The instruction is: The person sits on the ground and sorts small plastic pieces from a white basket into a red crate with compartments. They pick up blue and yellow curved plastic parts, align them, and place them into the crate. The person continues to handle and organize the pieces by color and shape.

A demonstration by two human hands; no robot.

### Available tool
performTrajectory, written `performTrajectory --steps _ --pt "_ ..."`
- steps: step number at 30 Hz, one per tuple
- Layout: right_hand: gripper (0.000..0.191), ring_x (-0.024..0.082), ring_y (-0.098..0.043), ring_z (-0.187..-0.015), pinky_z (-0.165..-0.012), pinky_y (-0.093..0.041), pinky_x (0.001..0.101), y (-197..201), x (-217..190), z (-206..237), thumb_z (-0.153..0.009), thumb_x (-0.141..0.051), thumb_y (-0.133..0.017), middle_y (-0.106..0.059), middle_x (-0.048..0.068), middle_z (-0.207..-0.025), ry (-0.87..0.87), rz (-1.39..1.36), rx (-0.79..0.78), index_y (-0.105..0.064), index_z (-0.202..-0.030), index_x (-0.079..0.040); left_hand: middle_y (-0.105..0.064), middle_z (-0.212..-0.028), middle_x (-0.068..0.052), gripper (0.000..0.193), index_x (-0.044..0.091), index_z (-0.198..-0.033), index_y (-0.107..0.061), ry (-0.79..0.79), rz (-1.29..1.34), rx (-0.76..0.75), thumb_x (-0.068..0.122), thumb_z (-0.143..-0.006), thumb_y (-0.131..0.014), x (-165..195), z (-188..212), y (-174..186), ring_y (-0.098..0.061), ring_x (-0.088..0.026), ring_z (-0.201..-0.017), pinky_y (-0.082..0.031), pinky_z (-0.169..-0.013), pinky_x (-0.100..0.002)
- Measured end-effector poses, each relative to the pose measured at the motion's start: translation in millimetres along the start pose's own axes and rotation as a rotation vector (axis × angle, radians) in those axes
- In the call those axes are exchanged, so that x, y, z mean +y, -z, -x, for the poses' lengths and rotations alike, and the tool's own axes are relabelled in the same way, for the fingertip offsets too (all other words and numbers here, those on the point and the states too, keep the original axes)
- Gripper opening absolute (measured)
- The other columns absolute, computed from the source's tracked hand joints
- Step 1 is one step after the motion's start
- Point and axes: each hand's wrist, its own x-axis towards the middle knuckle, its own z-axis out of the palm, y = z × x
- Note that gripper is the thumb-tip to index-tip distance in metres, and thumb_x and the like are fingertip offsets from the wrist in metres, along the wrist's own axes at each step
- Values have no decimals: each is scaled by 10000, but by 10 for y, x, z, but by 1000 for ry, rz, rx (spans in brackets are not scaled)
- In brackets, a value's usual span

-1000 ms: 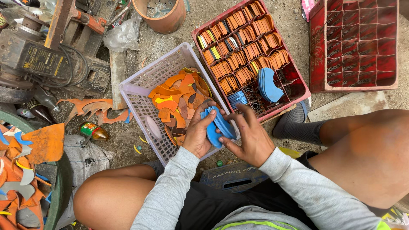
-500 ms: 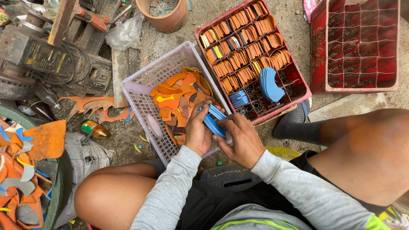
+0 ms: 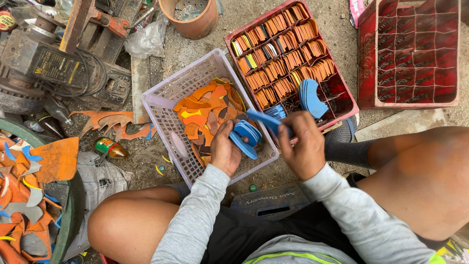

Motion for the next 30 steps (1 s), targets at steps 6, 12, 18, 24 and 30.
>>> performTrajectory --steps 6,12,18,24,30 --pt "128 123 -591 -735 -623 -515 287 -261 262 124 -1050 -51 -555 -607 78 -882 -461 -490 -342 -434 -1091 -39 -652 -910 -68 252 45 -1085 -622 168 136 -75 261 -1054 -495 88 81 -91 -593 -180 -741 -526 -621 -323" --pt "226 95 -544 -801 -644 -492 280 -365 177 262 -973 -30 -652 -538 68 -992 -532 -580 -435 -439 -1044 -55 -636 -892 -12 276 37 -1169 -585 82 -66 -116 213 -1000 -713 137 193 -143 -552 -101 -684 -502 -596 -241" --pt "340 103 -586 -881 -741 -547 282 -271 147 200 -886 -47 -775 -545 47 -989 -592 -746 -463 -492 -1075 -58 -679 -856 -17 302 37 -1184 -663 29 -187 -67 112 -903 -740 101 217 -175 -584 -100 -665 -528 -572 -244" --pt "452 183 -665 -1068 -912 -597 340 -154 184 95 -889 -96 -760 -626 89 -1121 -526 -691 -528 -486 -1247 -63 -662 -841 -19 321 37 -1220 -692 65 -250 -114 138 -921 -751 148 192 -145 -561 -95 -616 -504 -525 -234" --pt "653 341 -637 -1271 -1033 -531 470 -37 50 10 -831 -110 -797 -678 196 -1266 -364 -405 -609 -449 -1384 -107 -660 -814 -28 325 19 -1235 -685 -8 -400 -162 125 -932 -733 152 192 -130 -543 -104 -570 -472 -482 -238"
